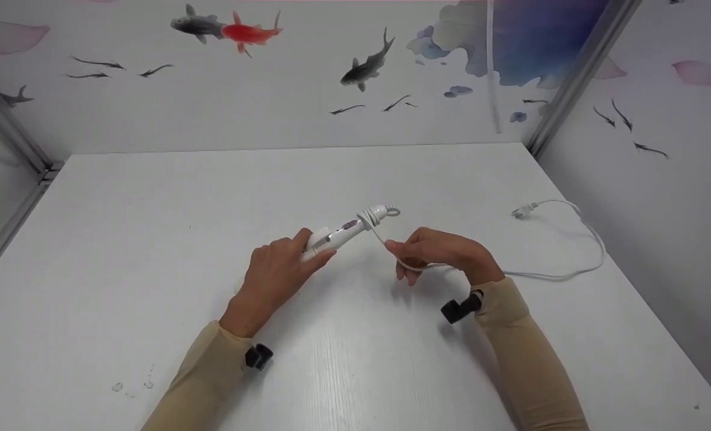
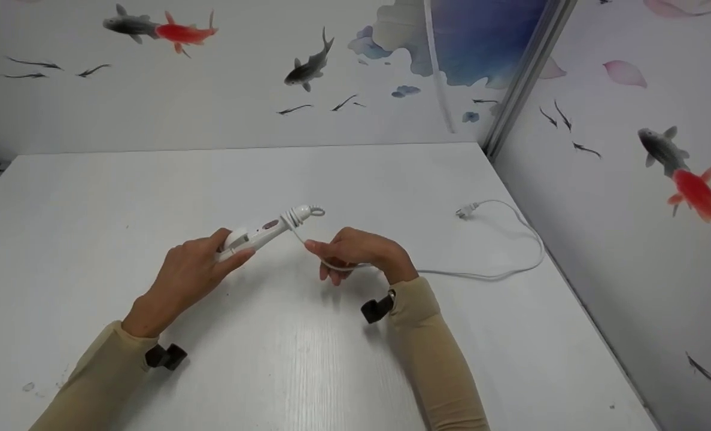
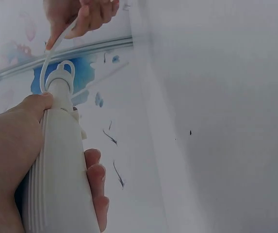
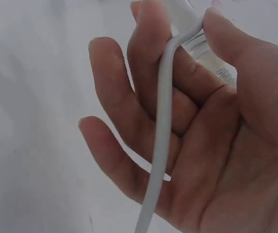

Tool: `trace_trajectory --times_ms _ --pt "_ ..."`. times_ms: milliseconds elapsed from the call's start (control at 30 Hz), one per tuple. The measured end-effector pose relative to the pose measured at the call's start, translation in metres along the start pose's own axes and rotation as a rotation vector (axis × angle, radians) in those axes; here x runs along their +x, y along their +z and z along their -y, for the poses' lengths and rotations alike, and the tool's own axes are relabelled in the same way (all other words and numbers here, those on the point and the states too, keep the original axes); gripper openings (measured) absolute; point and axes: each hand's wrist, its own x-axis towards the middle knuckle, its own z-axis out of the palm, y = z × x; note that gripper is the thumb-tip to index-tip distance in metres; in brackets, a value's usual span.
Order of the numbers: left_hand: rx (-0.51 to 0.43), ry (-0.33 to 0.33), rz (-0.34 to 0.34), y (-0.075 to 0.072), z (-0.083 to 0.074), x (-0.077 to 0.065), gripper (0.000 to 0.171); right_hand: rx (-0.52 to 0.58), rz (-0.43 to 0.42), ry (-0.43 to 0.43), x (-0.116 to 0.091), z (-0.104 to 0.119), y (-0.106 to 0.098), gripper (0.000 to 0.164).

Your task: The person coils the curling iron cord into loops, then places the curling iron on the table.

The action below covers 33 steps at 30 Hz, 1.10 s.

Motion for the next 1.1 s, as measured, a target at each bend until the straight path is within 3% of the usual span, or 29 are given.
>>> trace_trajectory --times_ms 167,433,667,900,1100 --pt "0.007 0.005 -0.016 -0.003 0.003 0.000 0.041 -0.003 -0.009 0.062 0.005 -0.001 0.003 0.068" --pt "-0.027 0.017 0.022 -0.004 0.000 -0.001 0.043 -0.048 -0.082 0.109 0.009 0.000 0.007 0.064" --pt "-0.095 0.031 0.085 -0.004 -0.004 -0.003 0.042 -0.060 -0.166 0.076 0.013 -0.003 0.007 0.052" --pt "-0.096 0.111 0.118 -0.001 -0.004 -0.005 0.039 -0.059 -0.294 0.046 0.016 -0.004 0.007 0.026" --pt "-0.137 0.104 0.156 -0.002 -0.005 -0.005 0.038 -0.023 -0.375 -0.099 0.016 -0.006 0.005 0.021"
